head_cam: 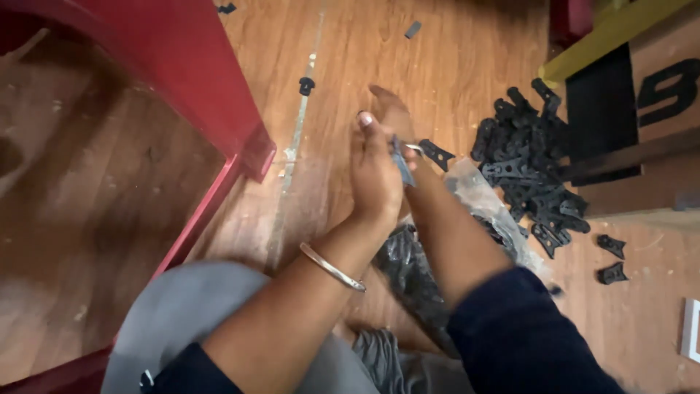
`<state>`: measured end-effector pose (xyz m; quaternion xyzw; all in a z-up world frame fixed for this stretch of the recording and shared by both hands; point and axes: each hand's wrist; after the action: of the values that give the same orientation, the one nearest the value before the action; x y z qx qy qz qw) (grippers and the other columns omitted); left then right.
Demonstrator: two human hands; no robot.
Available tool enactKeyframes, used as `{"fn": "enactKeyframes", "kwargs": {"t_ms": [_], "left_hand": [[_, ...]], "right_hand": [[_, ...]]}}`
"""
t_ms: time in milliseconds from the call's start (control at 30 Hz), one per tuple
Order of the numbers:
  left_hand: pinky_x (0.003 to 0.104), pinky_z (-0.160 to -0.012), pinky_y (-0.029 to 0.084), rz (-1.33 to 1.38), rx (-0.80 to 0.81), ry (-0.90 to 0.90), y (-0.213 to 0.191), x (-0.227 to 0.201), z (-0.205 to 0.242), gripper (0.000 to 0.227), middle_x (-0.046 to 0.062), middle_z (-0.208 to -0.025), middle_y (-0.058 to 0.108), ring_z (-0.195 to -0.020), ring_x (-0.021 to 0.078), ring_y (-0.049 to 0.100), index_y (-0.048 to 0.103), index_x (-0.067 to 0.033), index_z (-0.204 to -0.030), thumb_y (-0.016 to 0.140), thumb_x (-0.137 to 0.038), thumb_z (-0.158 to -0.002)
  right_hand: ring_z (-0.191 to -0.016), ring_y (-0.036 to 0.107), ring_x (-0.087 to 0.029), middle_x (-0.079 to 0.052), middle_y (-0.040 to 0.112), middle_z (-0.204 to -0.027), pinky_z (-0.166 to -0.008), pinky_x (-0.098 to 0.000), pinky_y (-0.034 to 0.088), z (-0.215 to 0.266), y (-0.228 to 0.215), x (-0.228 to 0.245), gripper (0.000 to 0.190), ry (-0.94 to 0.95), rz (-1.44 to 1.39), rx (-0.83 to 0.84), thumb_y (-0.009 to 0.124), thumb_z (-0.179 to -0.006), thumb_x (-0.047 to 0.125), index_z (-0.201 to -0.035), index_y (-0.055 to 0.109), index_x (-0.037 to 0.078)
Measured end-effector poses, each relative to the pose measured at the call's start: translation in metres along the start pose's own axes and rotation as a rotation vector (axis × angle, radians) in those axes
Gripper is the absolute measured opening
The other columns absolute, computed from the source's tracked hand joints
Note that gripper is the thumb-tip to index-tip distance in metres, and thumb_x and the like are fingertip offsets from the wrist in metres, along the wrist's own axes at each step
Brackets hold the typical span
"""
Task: Sorting black plastic mounting parts into a plastic bag.
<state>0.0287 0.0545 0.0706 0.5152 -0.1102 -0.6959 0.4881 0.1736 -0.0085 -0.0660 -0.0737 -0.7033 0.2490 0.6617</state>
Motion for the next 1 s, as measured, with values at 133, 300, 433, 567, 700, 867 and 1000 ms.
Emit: {"fn": "enactKeyframes", "kwargs": {"t_ms": [133, 300, 433, 567, 700, 867, 1000], "left_hand": [[0.035, -0.057, 0.051, -0.063, -0.033, -0.372, -0.014, -0.003, -0.009, 0.033, 0.003, -0.082, 0.065, -0.068, 0.0120, 0.063, 0.056, -0.0107, -0.109, 0.043, -0.040, -0.107], [0.045, -0.076, 0.059, -0.190, 0.158, -0.474, -0.007, 0.025, -0.007, 0.025, -0.003, -0.102, 0.067, -0.087, 0.0122, 0.068, 0.058, -0.0175, -0.120, 0.049, -0.007, -0.099], [0.040, -0.078, 0.061, -0.308, 0.340, -0.472, -0.008, 0.038, 0.004, 0.019, 0.001, -0.103, 0.072, -0.084, 0.0150, 0.070, 0.061, -0.0115, -0.116, 0.052, -0.010, -0.099], [0.037, -0.071, 0.059, -0.432, 0.533, -0.519, -0.011, 0.053, 0.012, 0.017, -0.001, -0.102, 0.070, -0.080, 0.0136, 0.066, 0.056, -0.0160, -0.117, 0.051, -0.017, -0.100], [0.033, -0.064, 0.055, -0.583, 0.655, -0.519, -0.016, 0.035, 0.028, 0.031, -0.001, -0.092, 0.069, -0.072, 0.0121, 0.063, 0.060, -0.0132, -0.114, 0.052, -0.040, -0.101], [0.029, -0.054, 0.050, -0.596, 0.535, -0.523, -0.016, 0.019, 0.030, 0.057, 0.001, -0.081, 0.067, -0.061, 0.0116, 0.061, 0.063, -0.0126, -0.113, 0.041, -0.063, -0.098], [0.028, -0.044, 0.045, -0.390, 0.372, -0.315, -0.014, 0.025, 0.006, 0.068, 0.005, -0.075, 0.064, -0.054, 0.0134, 0.058, 0.064, -0.0031, -0.109, 0.039, -0.065, -0.099]], "right_hand": [[-0.118, 0.059, -0.041, -0.015, 0.065, -0.134, -0.083, -0.0461, 0.058, 0.090, 0.008, -0.056, 0.070, -0.508, 1.057, -0.267, 0.080, -0.063, 0.026, -0.130, 0.063, 0.017], [-0.105, 0.072, -0.023, -0.006, 0.072, -0.124, -0.081, -0.0334, 0.052, 0.121, 0.036, 0.156, 0.033, 0.726, 0.863, -0.078, 0.051, -0.110, 0.046, -0.134, 0.067, 0.031], [-0.101, 0.072, -0.024, -0.006, 0.073, -0.117, -0.080, -0.0340, 0.053, 0.159, 0.018, 0.041, 0.029, 0.546, 0.809, -0.058, 0.055, -0.104, 0.041, -0.126, 0.068, 0.027], [-0.094, 0.072, -0.024, -0.007, 0.074, -0.106, -0.079, -0.0349, 0.054, 0.185, -0.026, -0.022, 0.025, 0.292, 0.751, -0.060, 0.060, -0.097, 0.035, -0.116, 0.068, 0.021], [-0.088, 0.072, -0.025, -0.008, 0.075, -0.096, -0.079, -0.0358, 0.056, 0.209, -0.051, -0.041, 0.020, 0.036, 0.666, -0.036, 0.065, -0.089, 0.028, -0.106, 0.068, 0.016], [-0.086, 0.072, -0.030, -0.013, 0.075, -0.091, -0.080, -0.0388, 0.057, 0.223, -0.080, 0.014, 0.018, 0.019, 0.648, 0.020, 0.069, -0.089, 0.025, -0.100, 0.071, 0.011], [-0.097, 0.070, -0.038, -0.018, 0.074, -0.104, -0.088, -0.0450, 0.056, 0.235, -0.090, 0.011, 0.020, -0.284, 0.655, -0.027, 0.065, -0.086, 0.011, -0.105, 0.072, 0.009]]}}
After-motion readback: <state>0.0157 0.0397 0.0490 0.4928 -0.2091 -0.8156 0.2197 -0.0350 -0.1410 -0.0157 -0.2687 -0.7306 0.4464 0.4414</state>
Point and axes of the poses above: each hand's wrist, its own z-axis away from the middle knuckle, its own y-axis out of the palm, x = y × z
